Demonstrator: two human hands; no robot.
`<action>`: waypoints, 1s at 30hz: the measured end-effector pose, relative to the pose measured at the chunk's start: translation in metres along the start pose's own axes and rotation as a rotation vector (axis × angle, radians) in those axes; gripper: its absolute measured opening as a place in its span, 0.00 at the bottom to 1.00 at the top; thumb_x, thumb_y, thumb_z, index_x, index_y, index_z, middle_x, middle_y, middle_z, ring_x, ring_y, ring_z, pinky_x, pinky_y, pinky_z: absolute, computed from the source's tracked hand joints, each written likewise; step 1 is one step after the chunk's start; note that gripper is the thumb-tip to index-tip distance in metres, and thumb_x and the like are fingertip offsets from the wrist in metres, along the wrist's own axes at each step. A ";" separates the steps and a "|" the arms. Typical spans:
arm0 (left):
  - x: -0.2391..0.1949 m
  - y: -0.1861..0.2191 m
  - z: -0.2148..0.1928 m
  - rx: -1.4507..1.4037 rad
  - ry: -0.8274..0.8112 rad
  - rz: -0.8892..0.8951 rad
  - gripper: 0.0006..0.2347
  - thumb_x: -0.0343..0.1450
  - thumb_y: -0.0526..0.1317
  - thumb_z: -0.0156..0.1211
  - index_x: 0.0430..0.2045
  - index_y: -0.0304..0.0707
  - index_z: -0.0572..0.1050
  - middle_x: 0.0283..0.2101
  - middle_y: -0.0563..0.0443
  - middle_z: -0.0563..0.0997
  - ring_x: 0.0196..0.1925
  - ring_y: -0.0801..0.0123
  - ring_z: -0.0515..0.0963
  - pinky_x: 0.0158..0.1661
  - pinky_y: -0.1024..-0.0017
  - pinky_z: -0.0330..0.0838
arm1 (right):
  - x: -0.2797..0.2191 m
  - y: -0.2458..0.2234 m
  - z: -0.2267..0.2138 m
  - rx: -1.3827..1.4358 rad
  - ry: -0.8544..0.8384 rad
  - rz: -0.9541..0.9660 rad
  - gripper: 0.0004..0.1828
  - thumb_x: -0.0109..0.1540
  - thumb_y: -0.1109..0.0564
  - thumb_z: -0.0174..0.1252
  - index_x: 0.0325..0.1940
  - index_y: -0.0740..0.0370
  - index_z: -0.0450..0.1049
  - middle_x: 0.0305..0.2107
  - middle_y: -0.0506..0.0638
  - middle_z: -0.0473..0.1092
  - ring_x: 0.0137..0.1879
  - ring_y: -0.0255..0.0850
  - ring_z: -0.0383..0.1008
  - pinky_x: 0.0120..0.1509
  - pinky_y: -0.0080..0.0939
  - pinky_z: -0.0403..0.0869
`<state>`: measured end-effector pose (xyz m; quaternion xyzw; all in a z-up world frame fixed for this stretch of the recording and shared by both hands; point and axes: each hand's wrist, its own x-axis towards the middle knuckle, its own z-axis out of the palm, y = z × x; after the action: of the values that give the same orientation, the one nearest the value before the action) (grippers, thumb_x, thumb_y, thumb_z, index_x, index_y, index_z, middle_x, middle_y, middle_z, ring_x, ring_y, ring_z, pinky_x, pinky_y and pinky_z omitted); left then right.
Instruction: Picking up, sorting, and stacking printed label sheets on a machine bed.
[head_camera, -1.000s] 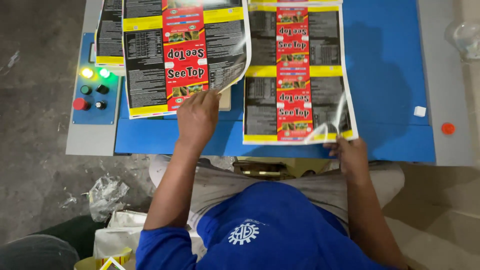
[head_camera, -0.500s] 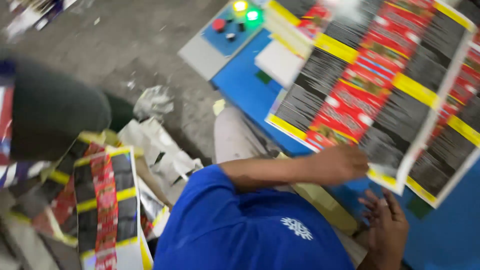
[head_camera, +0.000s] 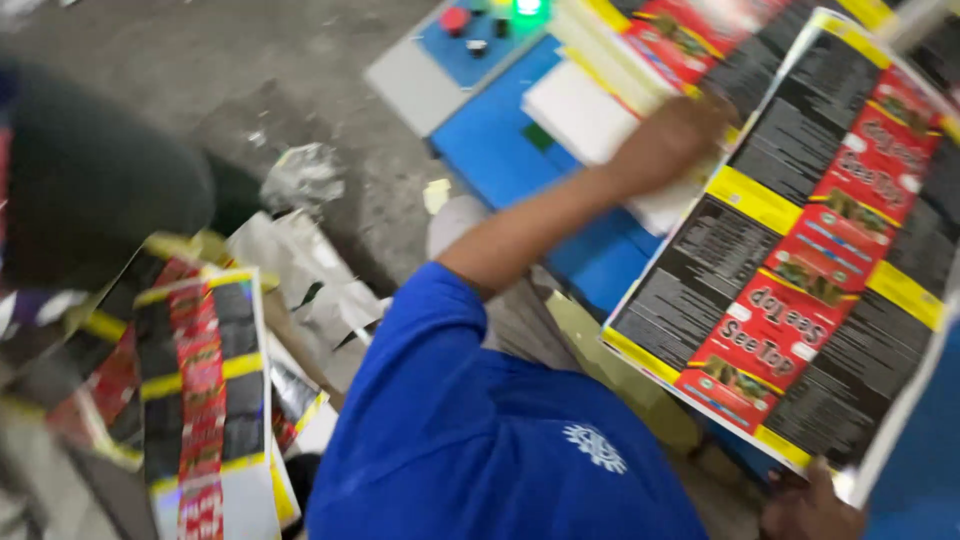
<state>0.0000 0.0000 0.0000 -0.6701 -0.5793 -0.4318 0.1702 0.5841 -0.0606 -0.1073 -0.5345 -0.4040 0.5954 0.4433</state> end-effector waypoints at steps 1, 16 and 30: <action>0.003 -0.003 -0.012 -0.050 -0.012 0.024 0.17 0.68 0.41 0.61 0.51 0.37 0.73 0.53 0.42 0.77 0.54 0.52 0.78 0.56 0.56 0.70 | -0.014 0.001 -0.015 0.005 0.056 -0.006 0.12 0.75 0.62 0.55 0.62 0.70 0.70 0.49 0.55 0.77 0.44 0.44 0.80 0.39 0.43 0.77; 0.005 0.009 -0.108 0.246 -0.273 0.170 0.12 0.79 0.36 0.59 0.56 0.28 0.74 0.58 0.35 0.80 0.62 0.45 0.79 0.58 0.53 0.73 | -0.134 0.019 0.020 -0.131 0.277 0.223 0.11 0.69 0.58 0.58 0.52 0.67 0.71 0.34 0.52 0.73 0.32 0.40 0.75 0.31 0.41 0.77; 0.003 0.103 -0.131 0.049 -0.230 -0.063 0.03 0.74 0.33 0.62 0.37 0.33 0.77 0.37 0.43 0.83 0.38 0.50 0.83 0.38 0.57 0.77 | -0.052 -0.034 0.104 -0.190 0.212 0.110 0.08 0.69 0.58 0.59 0.45 0.67 0.70 0.26 0.53 0.71 0.25 0.39 0.68 0.24 0.39 0.63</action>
<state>0.0453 -0.1213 0.1052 -0.6924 -0.6260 -0.3430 0.1054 0.4859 -0.1021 -0.0495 -0.6554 -0.3797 0.5179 0.3976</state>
